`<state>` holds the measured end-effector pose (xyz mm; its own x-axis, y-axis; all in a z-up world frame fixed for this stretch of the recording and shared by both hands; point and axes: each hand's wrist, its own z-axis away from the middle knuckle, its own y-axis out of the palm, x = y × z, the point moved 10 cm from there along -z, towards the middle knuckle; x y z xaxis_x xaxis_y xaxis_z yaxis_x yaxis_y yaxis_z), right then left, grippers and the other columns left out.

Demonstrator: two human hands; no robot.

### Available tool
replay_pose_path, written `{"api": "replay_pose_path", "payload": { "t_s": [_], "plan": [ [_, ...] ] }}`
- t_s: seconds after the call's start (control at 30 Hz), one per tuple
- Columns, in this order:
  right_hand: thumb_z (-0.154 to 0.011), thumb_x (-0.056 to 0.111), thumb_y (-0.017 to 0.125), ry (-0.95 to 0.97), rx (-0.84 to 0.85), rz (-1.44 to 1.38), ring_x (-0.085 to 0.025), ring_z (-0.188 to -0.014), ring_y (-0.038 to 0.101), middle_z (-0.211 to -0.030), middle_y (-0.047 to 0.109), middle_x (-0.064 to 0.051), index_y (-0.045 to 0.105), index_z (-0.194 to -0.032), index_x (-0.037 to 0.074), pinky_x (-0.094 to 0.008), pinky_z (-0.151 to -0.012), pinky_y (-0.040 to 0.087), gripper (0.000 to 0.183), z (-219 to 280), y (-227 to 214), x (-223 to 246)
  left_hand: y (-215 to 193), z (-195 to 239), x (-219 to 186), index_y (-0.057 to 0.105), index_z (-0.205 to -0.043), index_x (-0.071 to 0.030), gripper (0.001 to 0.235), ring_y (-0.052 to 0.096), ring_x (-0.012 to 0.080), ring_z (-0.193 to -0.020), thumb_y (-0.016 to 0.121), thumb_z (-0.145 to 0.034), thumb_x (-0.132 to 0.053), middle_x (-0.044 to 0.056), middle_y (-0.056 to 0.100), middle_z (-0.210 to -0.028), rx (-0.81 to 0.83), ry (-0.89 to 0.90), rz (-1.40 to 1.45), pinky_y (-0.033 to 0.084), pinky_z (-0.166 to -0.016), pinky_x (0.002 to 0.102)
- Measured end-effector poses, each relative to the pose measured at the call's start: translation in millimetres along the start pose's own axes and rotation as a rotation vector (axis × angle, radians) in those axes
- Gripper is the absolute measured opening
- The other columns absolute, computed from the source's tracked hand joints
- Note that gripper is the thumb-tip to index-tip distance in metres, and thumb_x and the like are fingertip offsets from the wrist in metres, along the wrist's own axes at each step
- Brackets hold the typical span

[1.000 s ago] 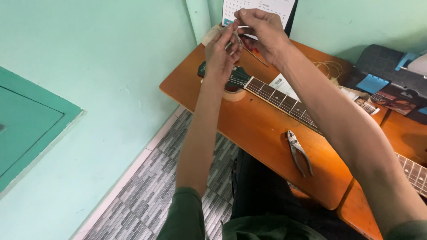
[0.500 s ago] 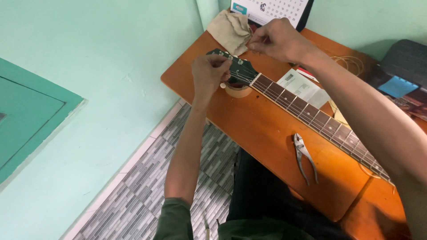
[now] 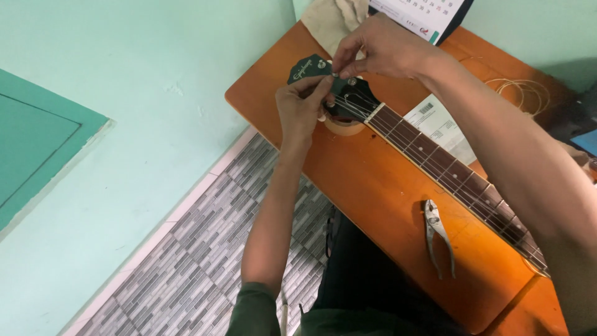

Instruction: The person winds a guitar string onto the tuning peg of an electric guitar headstock. They then unwind a new string from a spool, thread it through the headstock, and wind it onto the tuning peg.

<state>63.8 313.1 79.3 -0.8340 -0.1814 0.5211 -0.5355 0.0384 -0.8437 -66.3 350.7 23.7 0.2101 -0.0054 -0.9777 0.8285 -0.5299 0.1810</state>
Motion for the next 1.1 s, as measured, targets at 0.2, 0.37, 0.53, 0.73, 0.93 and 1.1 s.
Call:
{"api": "replay_pose_path", "payload": {
  "t_s": [0.2,0.37,0.53,0.73,0.93,1.1],
  "plan": [
    [-0.096,0.005,0.074,0.102,0.068,-0.027,-0.018,-0.088,0.073,-0.09,0.078,-0.009,0.08,-0.1,0.005,-0.033,-0.083,0.056,0.007,-7.2,4.1,-5.9,-3.3,2.5,-2.9,0.08,-0.089,-0.002,0.015,0.061,0.0087,-0.047,0.074,-0.088,-0.016,0.008,0.072,-0.059,-0.074,0.107,-0.152,0.053,-0.044,0.023],
    [-0.099,0.004,0.068,0.063,0.145,0.025,-0.017,-0.088,0.072,-0.091,0.078,-0.007,0.081,-0.1,0.007,-0.033,-0.082,0.051,0.013,-13.5,12.9,-7.7,-5.1,16.9,-12.8,0.08,-0.087,-0.007,0.014,0.064,0.0048,-0.052,0.071,-0.09,-0.017,0.002,0.072,-0.059,-0.107,0.258,-0.272,0.056,-0.054,0.019],
    [-0.096,0.004,0.071,0.011,0.192,0.077,-0.016,-0.087,0.074,-0.091,0.079,-0.007,0.082,-0.099,0.006,-0.032,-0.08,0.053,0.011,-19.7,19.9,-0.6,-9.5,23.4,-14.1,0.078,-0.081,-0.007,0.016,0.067,0.0076,-0.055,0.07,-0.09,-0.017,0.002,0.07,-0.059,-0.12,0.237,-0.253,0.06,-0.058,0.023],
    [-0.096,0.006,0.072,0.219,0.262,0.092,-0.02,-0.091,0.072,-0.097,0.08,-0.009,0.082,-0.103,0.006,-0.035,-0.09,0.051,0.013,-20.5,23.0,-3.7,-13.2,22.1,2.4,0.078,-0.086,-0.008,0.017,0.071,0.0094,-0.058,0.071,-0.088,-0.023,0.001,0.073,-0.061,-0.179,0.207,-0.238,0.063,-0.061,0.024],
    [-0.1,-0.009,0.058,0.334,0.287,-0.008,-0.026,-0.096,0.074,-0.103,0.078,-0.017,0.078,-0.106,0.0,-0.039,-0.097,0.057,0.023,-16.7,27.8,-5.5,-13.1,24.3,6.2,0.077,-0.085,-0.014,0.012,0.07,0.007,-0.056,0.07,-0.088,-0.022,-0.002,0.072,-0.06,-0.203,0.25,-0.239,0.062,-0.061,0.022],
    [-0.098,-0.01,0.061,0.333,0.283,-0.023,-0.027,-0.098,0.074,-0.106,0.078,-0.017,0.078,-0.107,0.0,-0.038,-0.1,0.056,0.022,-19.0,28.6,-6.4,-16.2,24.6,5.2,0.077,-0.082,-0.018,0.011,0.069,0.005,-0.052,0.07,-0.087,-0.024,-0.004,0.071,-0.058,-0.256,0.268,-0.28,0.057,-0.056,0.02]
  ]
}}
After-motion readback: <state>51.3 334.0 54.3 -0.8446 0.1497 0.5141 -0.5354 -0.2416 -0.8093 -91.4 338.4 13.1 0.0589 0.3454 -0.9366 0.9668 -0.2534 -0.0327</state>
